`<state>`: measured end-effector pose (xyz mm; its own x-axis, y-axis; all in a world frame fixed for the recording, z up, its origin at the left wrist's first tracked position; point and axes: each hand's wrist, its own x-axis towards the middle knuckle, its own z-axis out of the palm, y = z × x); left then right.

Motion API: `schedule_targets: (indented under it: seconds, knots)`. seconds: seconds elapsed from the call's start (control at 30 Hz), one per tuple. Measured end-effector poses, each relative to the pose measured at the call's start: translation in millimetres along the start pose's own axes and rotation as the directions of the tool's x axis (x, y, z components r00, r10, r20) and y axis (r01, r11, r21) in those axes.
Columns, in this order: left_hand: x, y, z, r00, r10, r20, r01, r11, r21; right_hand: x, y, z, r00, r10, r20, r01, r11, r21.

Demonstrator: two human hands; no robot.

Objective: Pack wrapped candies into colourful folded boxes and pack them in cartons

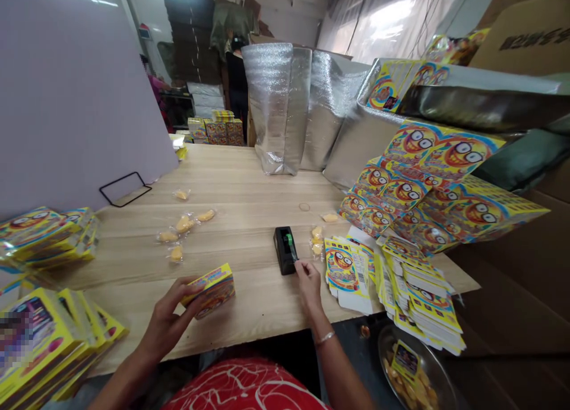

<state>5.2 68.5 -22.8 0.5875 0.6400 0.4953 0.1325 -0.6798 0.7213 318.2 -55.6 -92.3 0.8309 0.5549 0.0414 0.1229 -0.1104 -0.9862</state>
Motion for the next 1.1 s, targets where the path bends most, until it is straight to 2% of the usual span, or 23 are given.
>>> schedule_targets:
  seconds: [0.13, 0.2, 0.27, 0.33, 0.4, 0.47, 0.57, 0.83, 0.9, 1.03, 1.1]
  knots:
    - [2, 3, 1.2, 0.999, -0.012, -0.045, 0.014, 0.999, 0.031, -21, 8, -3, 0.999, 0.043, 0.019, -0.044, 0.997, 0.071]
    - [2, 5, 2.2, 0.997, -0.045, -0.057, 0.046, 0.999, 0.01, -32, -1, 4, 0.994, 0.058, 0.09, -0.068, 0.991, 0.112]
    - [2, 7, 3.4, 0.994, -0.093, -0.058, 0.092, 0.996, -0.021, -46, -21, 19, 0.973, 0.051, 0.223, -0.091, 0.98, 0.175]
    - [1, 8, 4.2, 0.988, -0.145, -0.058, 0.143, 0.989, -0.035, -64, -48, 40, 0.917, -0.001, 0.399, -0.114, 0.957, 0.266]
    - [1, 8, 4.2, 0.984, -0.165, -0.062, 0.163, 0.986, -0.034, -80, -77, 63, 0.84, -0.083, 0.537, -0.135, 0.925, 0.355]
    - [2, 9, 3.5, 0.986, -0.149, -0.071, 0.148, 0.989, -0.024, -90, -101, 83, 0.783, -0.145, 0.605, -0.144, 0.904, 0.402]
    - [5, 10, 2.2, 0.988, -0.131, -0.076, 0.131, 0.991, -0.004, -94, -122, 102, 0.754, -0.157, 0.638, -0.153, 0.902, 0.404]
    - [6, 10, 2.9, 0.994, -0.077, -0.083, 0.077, 0.997, -0.008, -92, -125, 109, 0.759, -0.081, 0.646, -0.198, 0.917, 0.348]
    - [5, 10, 3.6, 0.995, -0.057, -0.086, 0.057, 0.998, -0.009, -95, -126, 111, 0.784, -0.036, 0.619, -0.171, 0.947, 0.273]
    - [4, 7, 4.1, 0.995, -0.074, -0.066, 0.073, 0.997, -0.016, -99, -130, 116, 0.875, 0.02, 0.483, -0.016, 1.0, -0.012]
    - [4, 5, 2.9, 0.995, -0.088, -0.042, 0.087, 0.996, -0.022, -96, -129, 116, 0.869, 0.075, 0.489, -0.053, 0.997, -0.059]
